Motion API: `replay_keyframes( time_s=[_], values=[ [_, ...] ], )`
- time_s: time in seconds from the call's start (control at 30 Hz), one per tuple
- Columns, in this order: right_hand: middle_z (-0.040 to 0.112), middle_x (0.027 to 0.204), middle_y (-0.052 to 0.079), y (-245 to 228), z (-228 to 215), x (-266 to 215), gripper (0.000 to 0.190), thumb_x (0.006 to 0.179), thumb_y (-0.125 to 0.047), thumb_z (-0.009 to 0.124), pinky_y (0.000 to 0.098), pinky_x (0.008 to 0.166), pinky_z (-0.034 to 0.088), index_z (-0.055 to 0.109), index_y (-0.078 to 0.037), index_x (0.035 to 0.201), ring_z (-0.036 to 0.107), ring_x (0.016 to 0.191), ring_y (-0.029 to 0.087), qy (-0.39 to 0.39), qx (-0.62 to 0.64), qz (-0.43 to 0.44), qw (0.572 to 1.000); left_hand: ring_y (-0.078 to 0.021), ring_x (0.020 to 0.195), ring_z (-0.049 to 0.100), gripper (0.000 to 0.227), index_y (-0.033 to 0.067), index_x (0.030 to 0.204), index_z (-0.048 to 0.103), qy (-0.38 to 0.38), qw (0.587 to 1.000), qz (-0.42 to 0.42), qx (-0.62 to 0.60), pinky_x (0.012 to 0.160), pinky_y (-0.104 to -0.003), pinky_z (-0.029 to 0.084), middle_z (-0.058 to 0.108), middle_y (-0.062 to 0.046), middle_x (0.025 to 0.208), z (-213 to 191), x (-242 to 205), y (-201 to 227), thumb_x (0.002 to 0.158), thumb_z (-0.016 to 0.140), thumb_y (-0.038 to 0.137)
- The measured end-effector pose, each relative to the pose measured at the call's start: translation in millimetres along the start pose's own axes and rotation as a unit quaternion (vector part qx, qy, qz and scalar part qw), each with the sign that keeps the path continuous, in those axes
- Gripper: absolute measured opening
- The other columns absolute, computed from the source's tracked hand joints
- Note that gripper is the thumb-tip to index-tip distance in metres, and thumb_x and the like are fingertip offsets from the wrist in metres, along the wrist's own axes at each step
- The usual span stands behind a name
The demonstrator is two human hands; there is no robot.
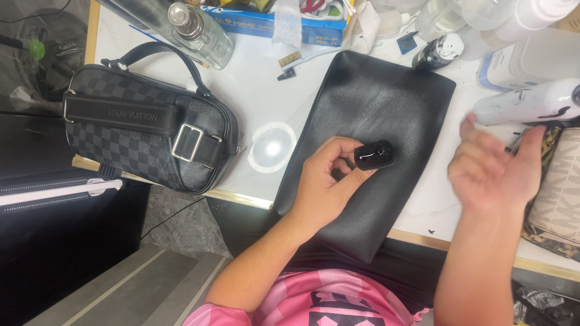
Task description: The person applies a liquid from a white bottle onto a black sponge and rubs it over the surface of a black leather bag. The person repeatedly applies the liquid and scrubs different sections of the bag, including the sides and the zipper area, to clean or condition the material.
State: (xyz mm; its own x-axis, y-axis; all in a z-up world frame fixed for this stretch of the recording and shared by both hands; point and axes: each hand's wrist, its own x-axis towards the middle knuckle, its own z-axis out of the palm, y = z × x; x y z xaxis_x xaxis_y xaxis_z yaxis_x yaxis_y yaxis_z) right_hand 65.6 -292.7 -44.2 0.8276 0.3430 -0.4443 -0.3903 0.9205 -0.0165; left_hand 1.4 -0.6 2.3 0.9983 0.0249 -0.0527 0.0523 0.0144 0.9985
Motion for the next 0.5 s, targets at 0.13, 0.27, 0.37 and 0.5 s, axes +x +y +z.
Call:
replay_keyframes(
  time_s=[0.13, 0.27, 0.37, 0.5],
  values=[
    [0.063, 0.089, 0.011, 57.1, 3.0, -31.8, 0.026, 0.114, -0.024, 0.054, 0.0228, 0.056, 0.038, 0.054, 0.001, 0.119, 0.053, 0.066, 0.012, -0.085, -0.32, -0.158, 0.93, -0.0099, 0.089, 0.058, 0.023, 0.0077, 0.109, 0.069, 0.007, 0.998, 0.026, 0.05, 0.081, -0.026, 0.047, 0.067, 0.0, 0.098, 0.6, -0.7, 7.2, 0.092, 0.082, 0.018],
    [0.059, 0.106, 0.011, 94.3, 18.0, -45.7, 0.038, 0.098, 0.008, 0.063, 0.0235, 0.076, 0.046, 0.056, 0.007, 0.135, 0.058, 0.087, 0.011, -0.121, -0.632, -0.226, 0.732, -0.01, 0.092, 0.064, 0.022, 0.0075, 0.106, 0.069, -0.015, 0.999, 0.029, 0.033, 0.08, -0.025, 0.047, 0.068, 0.001, 0.101, 4.1, -2.5, 13.0, 0.092, 0.081, 0.018],
    [0.062, 0.123, 0.01, 103.4, 31.4, -39.2, 0.043, 0.094, 0.013, 0.064, 0.026, 0.095, 0.055, 0.056, 0.004, 0.135, 0.067, 0.11, 0.014, -0.144, -0.616, -0.208, 0.746, -0.011, 0.091, 0.063, 0.023, 0.0071, 0.106, 0.069, -0.007, 0.998, 0.042, 0.048, 0.079, -0.026, 0.049, 0.068, 0.001, 0.1, 5.5, -1.8, 17.7, 0.091, 0.082, 0.019],
    [0.061, 0.122, 0.009, 103.3, 32.7, -34.5, 0.026, 0.098, 0.008, 0.067, 0.0258, 0.093, 0.055, 0.064, 0.008, 0.124, 0.066, 0.108, 0.014, -0.143, -0.635, -0.225, 0.725, -0.0116, 0.089, 0.064, 0.021, 0.0081, 0.107, 0.071, -0.034, 0.996, 0.042, 0.066, 0.08, -0.027, 0.05, 0.069, 0.0, 0.1, 3.7, -2.8, 23.9, 0.093, 0.082, 0.019]
  ],
)
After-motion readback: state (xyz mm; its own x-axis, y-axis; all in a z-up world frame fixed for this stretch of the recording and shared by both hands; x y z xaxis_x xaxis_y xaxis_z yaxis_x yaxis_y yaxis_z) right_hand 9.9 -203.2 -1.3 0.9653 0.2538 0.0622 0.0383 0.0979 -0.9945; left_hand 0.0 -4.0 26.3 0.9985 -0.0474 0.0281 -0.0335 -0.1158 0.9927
